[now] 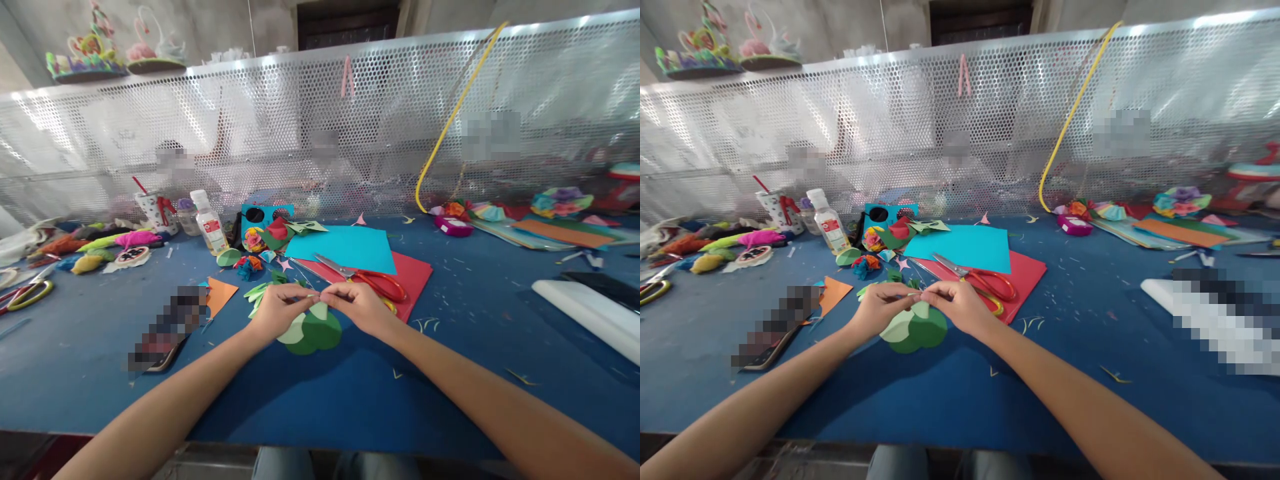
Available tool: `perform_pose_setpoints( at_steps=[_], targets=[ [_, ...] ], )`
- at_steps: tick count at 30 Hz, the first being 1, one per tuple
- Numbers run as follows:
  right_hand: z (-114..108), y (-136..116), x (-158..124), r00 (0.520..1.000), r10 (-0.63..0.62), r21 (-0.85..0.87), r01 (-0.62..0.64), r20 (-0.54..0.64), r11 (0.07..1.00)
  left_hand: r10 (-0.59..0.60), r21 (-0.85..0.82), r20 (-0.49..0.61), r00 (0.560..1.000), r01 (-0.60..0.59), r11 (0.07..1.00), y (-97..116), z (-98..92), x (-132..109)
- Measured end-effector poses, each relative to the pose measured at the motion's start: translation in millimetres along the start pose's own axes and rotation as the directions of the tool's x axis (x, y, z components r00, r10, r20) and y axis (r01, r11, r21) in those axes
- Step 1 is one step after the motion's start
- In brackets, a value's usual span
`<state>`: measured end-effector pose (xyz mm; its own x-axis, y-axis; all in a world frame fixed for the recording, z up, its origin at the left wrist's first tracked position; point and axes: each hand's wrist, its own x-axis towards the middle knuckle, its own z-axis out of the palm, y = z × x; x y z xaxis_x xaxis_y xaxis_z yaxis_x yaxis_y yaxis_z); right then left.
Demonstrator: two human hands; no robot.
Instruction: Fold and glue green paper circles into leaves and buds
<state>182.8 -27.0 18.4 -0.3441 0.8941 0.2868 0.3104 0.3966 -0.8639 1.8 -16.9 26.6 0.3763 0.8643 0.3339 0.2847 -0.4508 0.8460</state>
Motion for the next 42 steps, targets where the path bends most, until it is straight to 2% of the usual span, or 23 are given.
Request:
perform_pose_setpoints(
  at_steps=[3, 7, 11, 14, 18, 21, 24, 27, 29, 31, 34, 37, 39, 42],
  targets=[
    [2, 0, 1, 0.998, 0.045, 0.075, -0.048, 0.045, 0.996, 0.026, 0.035, -0.033, 0.999, -0.025, 0.999, 2, -1.1, -1],
    [1, -4, 0, 0.996, 0.093, 0.042, -0.093, 0.005, 0.995, 0.021, -0.001, -0.029, 0.999, -0.021, 1.0, 2, 1.0, -2],
    [3, 1, 2, 0.99, 0.126, 0.239, -0.14, 0.07, 0.961, 0.013, 0.004, -0.057, 0.998, -0.013, 1.0, 1, 2.3, -2],
    [5, 7, 4, 0.986, 0.107, 0.365, -0.146, 0.124, 0.919, 0.019, 0.021, -0.08, 0.997, -0.017, 1.0, 0, 1.5, -2],
    [6, 9, 4, 0.985, 0.083, 0.414, -0.14, 0.153, 0.9, 0.005, 0.015, -0.093, 0.996, -0.003, 1.0, 1, 0.7, -1],
    [7, 9, 3, 0.985, 0.06, 0.429, -0.124, 0.159, 0.895, -0.063, -0.029, -0.098, 0.993, 0.06, 0.998, 0, 0.5, 1],
    [6, 9, 3, 0.994, 0.03, 0.358, -0.066, 0.104, 0.931, -0.108, -0.062, -0.1, 0.989, 0.102, 0.993, -1, 0.0, 2],
    [2, 8, 4, 0.997, -0.026, 0.162, 0.036, -0.067, 0.986, -0.044, -0.108, -0.082, 0.996, 0.035, 0.993, -3, -0.8, 2],
    [-2, 8, 5, 0.976, -0.097, 0.036, 0.106, -0.193, 0.994, 0.015, -0.151, -0.071, 0.997, -0.026, 0.988, -4, -1.1, 2],
    [-4, 9, 5, 0.948, -0.16, -0.036, 0.157, -0.274, 0.987, 0.022, -0.193, -0.088, 0.996, -0.039, 0.98, -4, -1.3, 2],
    [-5, 10, 5, 0.922, -0.2, -0.075, 0.185, -0.332, 0.98, -0.091, -0.31, -0.108, 0.99, 0.053, 0.949, -4, -1.5, 3],
    [-3, 11, 4, 0.912, -0.205, -0.084, 0.188, -0.355, 0.979, -0.215, -0.468, -0.047, 0.975, 0.169, 0.867, -3, -0.9, 4],
    [-3, 11, 4, 0.912, -0.205, -0.092, 0.184, -0.356, 0.979, -0.248, -0.514, 0.008, 0.969, 0.216, 0.83, -3, 0.4, 4],
    [-3, 11, 4, 0.918, -0.199, -0.111, 0.171, -0.342, 0.979, -0.245, -0.493, 0.061, 0.968, 0.243, 0.836, -5, 2.6, 5]
  ],
)
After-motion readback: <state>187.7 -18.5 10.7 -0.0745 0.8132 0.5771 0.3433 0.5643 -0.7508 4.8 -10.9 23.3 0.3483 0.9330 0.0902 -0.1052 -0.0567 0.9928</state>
